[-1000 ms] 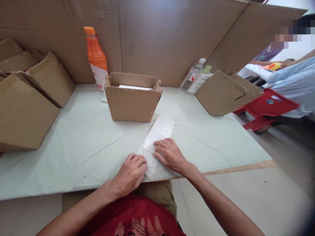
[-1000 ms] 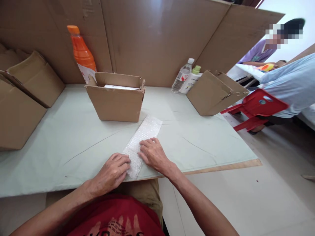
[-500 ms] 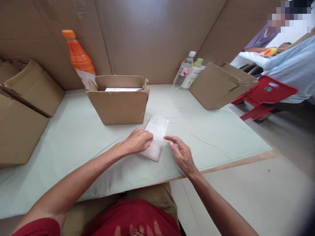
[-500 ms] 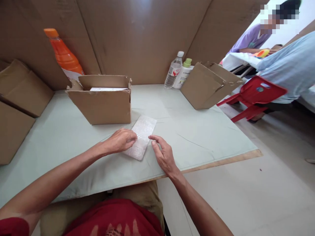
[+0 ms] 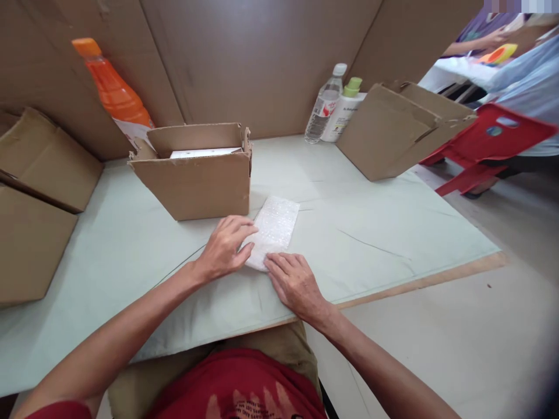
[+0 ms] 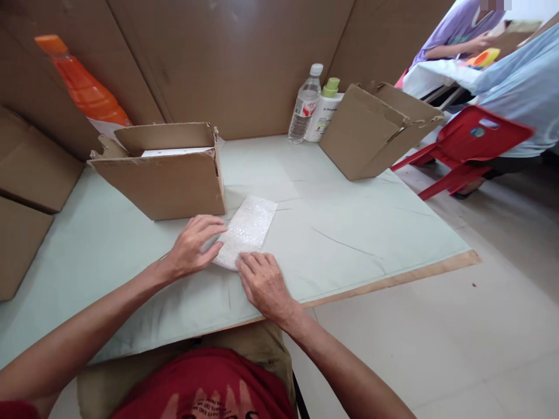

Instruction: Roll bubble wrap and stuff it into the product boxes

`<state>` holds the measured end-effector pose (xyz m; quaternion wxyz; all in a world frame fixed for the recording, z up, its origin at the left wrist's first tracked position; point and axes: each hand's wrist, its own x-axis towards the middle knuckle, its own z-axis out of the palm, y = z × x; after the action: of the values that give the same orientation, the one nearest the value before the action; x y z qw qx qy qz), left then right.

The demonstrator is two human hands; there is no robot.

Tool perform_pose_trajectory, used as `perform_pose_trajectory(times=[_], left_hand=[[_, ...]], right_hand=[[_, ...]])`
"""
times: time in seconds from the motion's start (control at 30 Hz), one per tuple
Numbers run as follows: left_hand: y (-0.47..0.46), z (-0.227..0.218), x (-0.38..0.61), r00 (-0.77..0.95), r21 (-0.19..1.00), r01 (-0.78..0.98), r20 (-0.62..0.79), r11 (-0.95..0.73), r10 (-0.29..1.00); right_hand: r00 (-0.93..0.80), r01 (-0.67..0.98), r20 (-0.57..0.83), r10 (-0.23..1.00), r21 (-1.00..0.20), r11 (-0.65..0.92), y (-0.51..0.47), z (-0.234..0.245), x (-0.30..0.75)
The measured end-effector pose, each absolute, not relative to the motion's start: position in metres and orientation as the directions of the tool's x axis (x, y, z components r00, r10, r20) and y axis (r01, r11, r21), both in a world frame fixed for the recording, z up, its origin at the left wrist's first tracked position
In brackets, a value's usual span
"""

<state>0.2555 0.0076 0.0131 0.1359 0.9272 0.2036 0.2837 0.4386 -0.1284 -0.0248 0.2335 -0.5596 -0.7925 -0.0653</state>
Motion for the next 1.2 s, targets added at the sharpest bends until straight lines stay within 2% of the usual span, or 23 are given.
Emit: perform_pose_trajectory(times=[0.1, 0.23, 0.33, 0.43, 0.47, 0.5, 0.57, 0.63, 0.67, 0.8, 0.9, 0.97, 1.03, 1.1, 1.2], left_hand=[[-0.009, 0.005, 0.228, 0.79, 0.341, 0.241, 0.475, -0.909, 0.388], [-0.026, -0.01, 0.22, 0.811, 0.347, 0.226, 0.451, -0.91, 0.373], [-0.035, -0.012, 0.223, 0.761, 0.49, 0.247, 0.437, -0.836, 0.48], [-0.045, -0.005, 0.223, 0.712, 0.698, 0.309, 0.28, -0.646, 0.644], [-0.047, -0.003, 0.223, 0.694, 0.747, 0.343, 0.208, -0.57, 0.69], [-0.049, 0.0, 0.224, 0.673, 0.779, 0.378, 0.14, -0.5, 0.726], [-0.049, 0.002, 0.226, 0.641, 0.805, 0.432, 0.043, -0.407, 0.766], [-0.047, 0.001, 0.229, 0.632, 0.795, 0.465, 0.009, -0.389, 0.775], [-0.045, 0.0, 0.232, 0.633, 0.78, 0.48, 0.009, -0.401, 0.774], [-0.041, -0.007, 0.238, 0.618, 0.717, 0.519, 0.062, -0.466, 0.784], [-0.047, -0.009, 0.234, 0.599, 0.639, 0.504, 0.226, -0.581, 0.768], [-0.053, -0.008, 0.228, 0.635, 0.547, 0.45, 0.36, -0.706, 0.684], [-0.059, -0.005, 0.219, 0.703, 0.503, 0.369, 0.399, -0.782, 0.589], [-0.064, -0.001, 0.212, 0.745, 0.548, 0.314, 0.363, -0.775, 0.559], [-0.065, 0.001, 0.208, 0.723, 0.684, 0.332, 0.258, -0.65, 0.641]], right_hand=[[-0.242, 0.902, 0.473, 0.847, -0.211, 0.376, -0.125, -0.027, 0.443], [-0.177, 0.861, 0.412, 0.894, -0.375, 0.344, -0.125, -0.019, 0.445], [-0.138, 0.795, 0.299, 0.944, -0.535, 0.285, -0.13, -0.008, 0.446], [-0.111, 0.708, 0.14, 0.984, -0.684, 0.177, -0.139, 0.002, 0.446], [-0.082, 0.699, 0.14, 0.987, -0.697, 0.157, -0.143, 0.004, 0.445], [-0.039, 0.711, 0.192, 0.981, -0.685, 0.162, -0.147, 0.005, 0.443], [0.034, 0.782, 0.403, 0.915, -0.58, 0.227, -0.155, 0.008, 0.44], [-0.01, 0.85, 0.576, 0.817, -0.426, 0.311, -0.161, 0.008, 0.435], [-0.078, 0.864, 0.596, 0.799, -0.359, 0.352, -0.162, 0.008, 0.432], [-0.32, 0.879, 0.437, 0.84, -0.194, 0.436, -0.154, -0.004, 0.426], [-0.331, 0.886, 0.392, 0.858, -0.185, 0.426, -0.14, -0.013, 0.429], [-0.307, 0.877, 0.386, 0.87, -0.239, 0.416, -0.133, -0.013, 0.433], [-0.289, 0.847, 0.358, 0.888, -0.337, 0.411, -0.132, -0.008, 0.436], [-0.259, 0.792, 0.287, 0.922, -0.484, 0.373, -0.134, -0.001, 0.438], [-0.223, 0.683, 0.143, 0.964, -0.682, 0.26, -0.137, 0.005, 0.439]])
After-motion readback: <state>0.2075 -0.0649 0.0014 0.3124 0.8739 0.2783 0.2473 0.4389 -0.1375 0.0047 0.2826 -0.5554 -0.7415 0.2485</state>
